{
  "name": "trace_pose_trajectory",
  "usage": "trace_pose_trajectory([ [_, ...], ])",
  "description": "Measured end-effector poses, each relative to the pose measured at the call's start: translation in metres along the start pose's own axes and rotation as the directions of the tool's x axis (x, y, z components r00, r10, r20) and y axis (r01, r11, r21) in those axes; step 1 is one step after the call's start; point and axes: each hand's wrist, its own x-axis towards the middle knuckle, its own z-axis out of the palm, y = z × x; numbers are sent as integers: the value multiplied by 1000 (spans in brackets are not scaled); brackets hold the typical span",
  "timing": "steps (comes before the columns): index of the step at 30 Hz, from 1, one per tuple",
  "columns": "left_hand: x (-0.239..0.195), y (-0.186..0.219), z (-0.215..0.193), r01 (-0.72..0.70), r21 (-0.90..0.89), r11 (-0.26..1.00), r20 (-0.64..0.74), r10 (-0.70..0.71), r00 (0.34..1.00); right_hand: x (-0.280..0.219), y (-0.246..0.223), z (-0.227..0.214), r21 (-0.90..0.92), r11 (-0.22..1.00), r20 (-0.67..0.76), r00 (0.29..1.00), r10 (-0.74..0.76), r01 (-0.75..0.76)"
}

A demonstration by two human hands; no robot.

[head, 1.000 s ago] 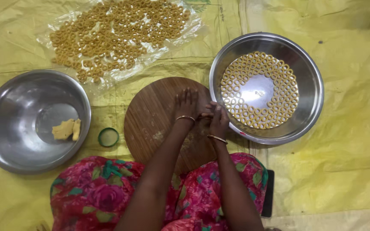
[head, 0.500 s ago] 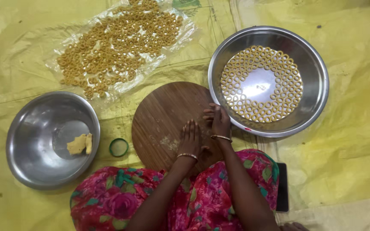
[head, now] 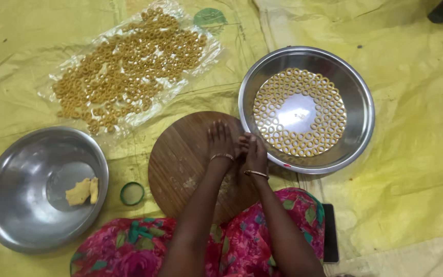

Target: The person rolls small pieces of dough into thin ropes on a wooden board, then forms them into small rings and places them into a metal bowl. The person repeats this process continuously.

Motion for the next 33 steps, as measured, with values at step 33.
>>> trace_pose_trajectory([
  [33,-98,-7,32,-134,-44,990,15,134,991,-3,31,-6,-110,993,83,996,-31,40],
])
